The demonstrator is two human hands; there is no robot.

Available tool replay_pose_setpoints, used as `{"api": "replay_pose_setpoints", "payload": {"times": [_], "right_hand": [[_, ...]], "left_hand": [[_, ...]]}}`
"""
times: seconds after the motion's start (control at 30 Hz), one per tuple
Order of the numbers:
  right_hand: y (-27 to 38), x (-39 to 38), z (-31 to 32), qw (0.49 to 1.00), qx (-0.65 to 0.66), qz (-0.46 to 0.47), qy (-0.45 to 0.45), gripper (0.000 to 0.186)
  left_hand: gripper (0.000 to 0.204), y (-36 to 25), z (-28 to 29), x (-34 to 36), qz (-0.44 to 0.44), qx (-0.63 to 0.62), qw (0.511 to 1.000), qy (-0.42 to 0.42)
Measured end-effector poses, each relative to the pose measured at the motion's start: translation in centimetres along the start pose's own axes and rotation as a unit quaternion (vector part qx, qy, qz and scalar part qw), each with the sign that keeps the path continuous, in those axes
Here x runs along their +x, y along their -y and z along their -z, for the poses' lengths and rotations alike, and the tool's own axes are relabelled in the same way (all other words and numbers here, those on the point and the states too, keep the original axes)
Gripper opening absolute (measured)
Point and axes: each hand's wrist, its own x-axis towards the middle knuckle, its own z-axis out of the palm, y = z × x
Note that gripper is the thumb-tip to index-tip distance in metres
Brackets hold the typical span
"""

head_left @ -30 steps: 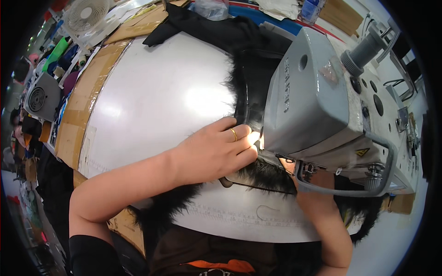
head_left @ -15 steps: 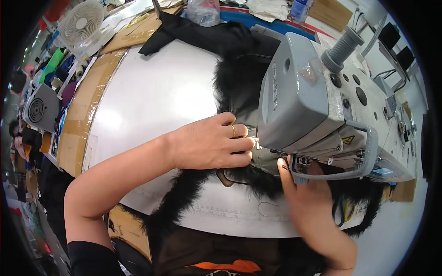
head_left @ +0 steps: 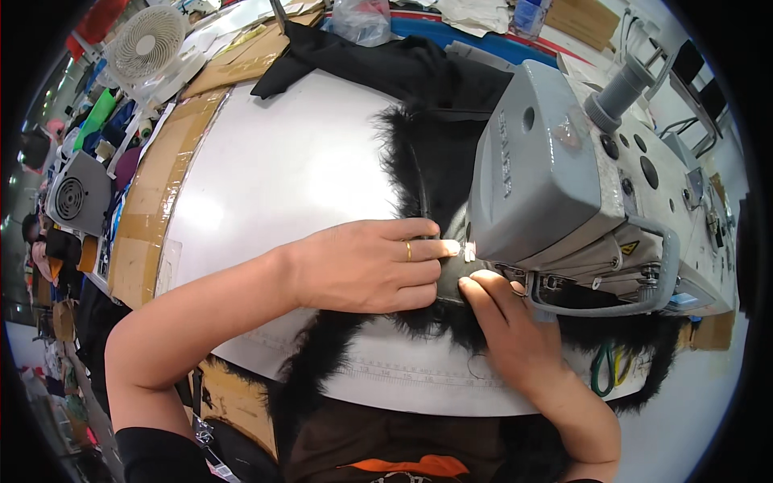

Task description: Sewing faux fur trim onto a black fabric garment using an industrial sewing machine and trimming with scissors.

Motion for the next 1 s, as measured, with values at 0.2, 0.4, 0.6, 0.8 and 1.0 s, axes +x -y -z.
{"api": "replay_pose_setpoints", "payload": {"times": [0.2,0.4,0.6,0.8,1.0], "right_hand": [[0.2,-0.3,0.9,0.987,-0.147,0.013,0.058,0.050],[-1.2,-1.4,-0.3,0.997,-0.059,0.006,0.046,0.058],[-3.8,-2.2,-0.2,0.990,0.017,0.001,0.141,0.062],[-6.3,-2.2,0.5,0.973,0.136,-0.112,0.150,0.026],[-6.3,-3.1,0.7,0.971,0.109,-0.116,0.177,0.019]], "left_hand": [[0.008,1.0,1.2,0.6,0.073,0.041,0.992,0.094],[0.015,-1.8,1.7,0.9,0.122,0.037,0.988,0.092],[0.028,-2.6,0.7,0.0,0.115,0.049,0.991,0.053],[0.023,-2.7,-0.1,0.9,0.124,0.060,0.990,0.037],[0.015,-3.4,0.1,2.1,0.142,0.096,0.980,0.102]]}}
